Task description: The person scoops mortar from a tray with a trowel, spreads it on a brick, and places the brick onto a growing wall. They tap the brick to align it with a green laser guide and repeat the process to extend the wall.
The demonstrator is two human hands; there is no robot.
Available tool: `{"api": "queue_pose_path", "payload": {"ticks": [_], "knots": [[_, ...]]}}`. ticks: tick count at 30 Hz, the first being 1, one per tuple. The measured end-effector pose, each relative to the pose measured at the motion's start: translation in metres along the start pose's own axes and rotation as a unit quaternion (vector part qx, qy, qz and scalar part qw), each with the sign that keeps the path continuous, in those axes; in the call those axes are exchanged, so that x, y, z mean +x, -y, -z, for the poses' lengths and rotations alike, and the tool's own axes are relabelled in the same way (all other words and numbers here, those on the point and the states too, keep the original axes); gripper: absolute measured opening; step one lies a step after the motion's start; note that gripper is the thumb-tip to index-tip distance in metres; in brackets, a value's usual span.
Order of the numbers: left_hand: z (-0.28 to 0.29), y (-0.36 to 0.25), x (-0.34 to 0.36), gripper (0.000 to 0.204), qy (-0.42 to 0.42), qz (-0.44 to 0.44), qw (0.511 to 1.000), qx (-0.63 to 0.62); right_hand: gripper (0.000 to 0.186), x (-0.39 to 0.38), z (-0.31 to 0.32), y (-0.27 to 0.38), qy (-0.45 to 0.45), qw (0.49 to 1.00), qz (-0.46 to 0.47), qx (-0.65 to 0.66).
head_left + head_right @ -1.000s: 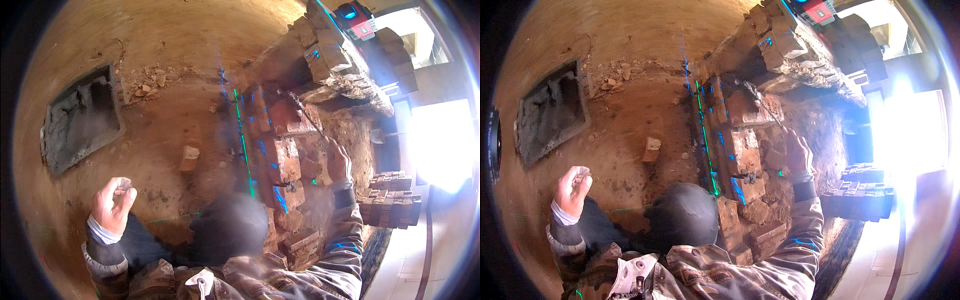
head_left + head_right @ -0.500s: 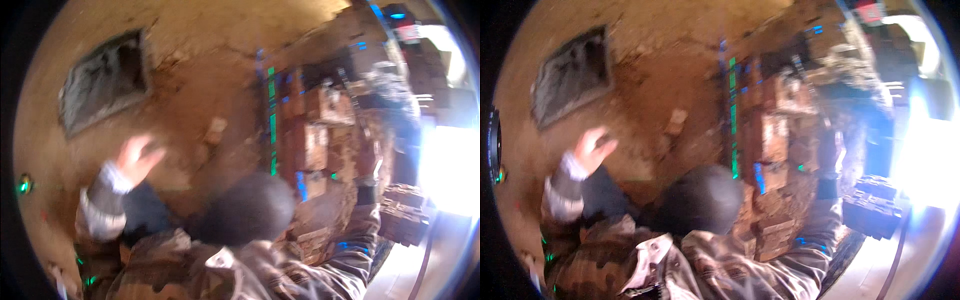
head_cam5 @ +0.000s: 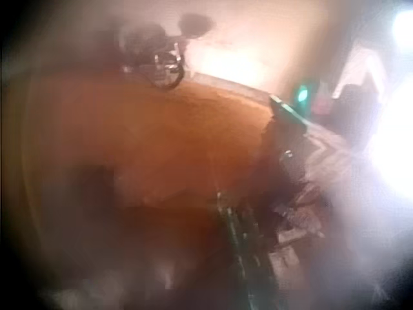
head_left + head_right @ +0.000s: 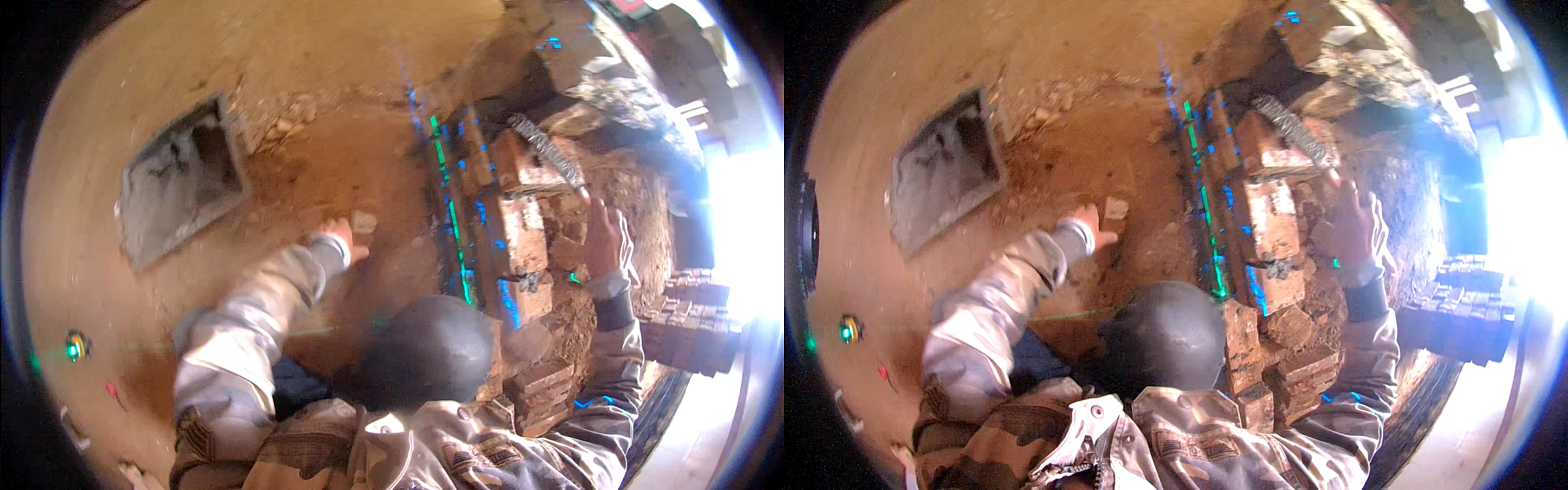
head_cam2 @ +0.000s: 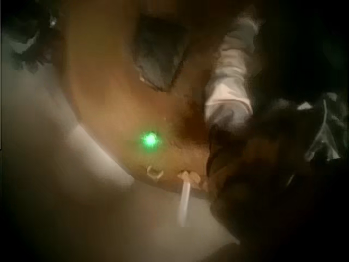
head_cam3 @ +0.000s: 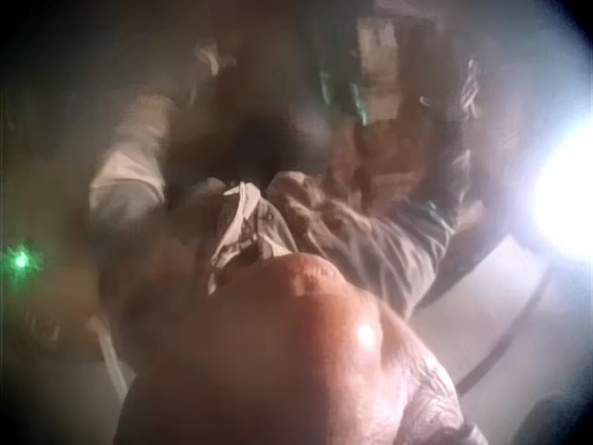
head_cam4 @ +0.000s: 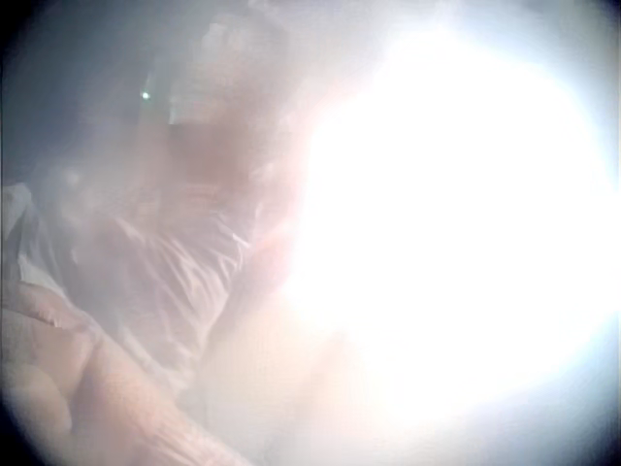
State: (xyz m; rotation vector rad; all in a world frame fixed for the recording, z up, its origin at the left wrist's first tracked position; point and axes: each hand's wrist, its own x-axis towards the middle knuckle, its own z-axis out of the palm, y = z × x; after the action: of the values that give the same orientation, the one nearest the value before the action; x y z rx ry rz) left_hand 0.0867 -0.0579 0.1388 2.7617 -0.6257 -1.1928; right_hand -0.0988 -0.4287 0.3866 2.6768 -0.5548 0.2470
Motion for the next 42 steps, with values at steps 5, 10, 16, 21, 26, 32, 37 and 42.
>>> {"api": "queue_pose_path", "payload": {"ticks": [5,10,16,21,26,32,37,42], "knots": [[-0.063,-0.051,0.03,0.114,-0.016,0.043,0.996,-0.073,0.019,-0.028,0.028,-0.04,0.026,0.965,-0.1,0.24],[-0.096,-0.044,0.062,0.098,-0.195,0.053,0.963,-0.179,0.026,-0.017,0.003,-0.039,0.201,0.822,-0.22,0.485],[-0.051,0.008,0.088,0.048,-0.031,0.079,0.907,-0.413,0.027,-0.054,0.013,-0.024,0.241,0.749,-0.261,0.559],[0.014,-0.043,0.011,0.073,0.11,-0.319,0.485,-0.807,0.023,-0.102,0.016,-0.025,0.189,0.674,-0.322,0.638],[0.068,-0.057,0.002,0.097,0.218,-0.351,0.287,-0.864,0.02,-0.103,0.011,-0.011,0.166,0.606,-0.303,0.717],[0.089,-0.105,0.01,0.06,0.166,-0.312,0.251,-0.901,0.021,-0.113,0.015,-0.018,0.178,0.626,-0.293,0.701],[0.135,-0.146,0.025,0.058,0.013,-0.155,0.307,-0.939,0.022,-0.123,0.014,-0.021,0.165,0.599,-0.318,0.716],[0.169,-0.178,0.042,0.044,0.045,-0.225,0.407,-0.884,0.021,-0.13,0.011,-0.021,0.158,0.564,-0.334,0.739]]}}
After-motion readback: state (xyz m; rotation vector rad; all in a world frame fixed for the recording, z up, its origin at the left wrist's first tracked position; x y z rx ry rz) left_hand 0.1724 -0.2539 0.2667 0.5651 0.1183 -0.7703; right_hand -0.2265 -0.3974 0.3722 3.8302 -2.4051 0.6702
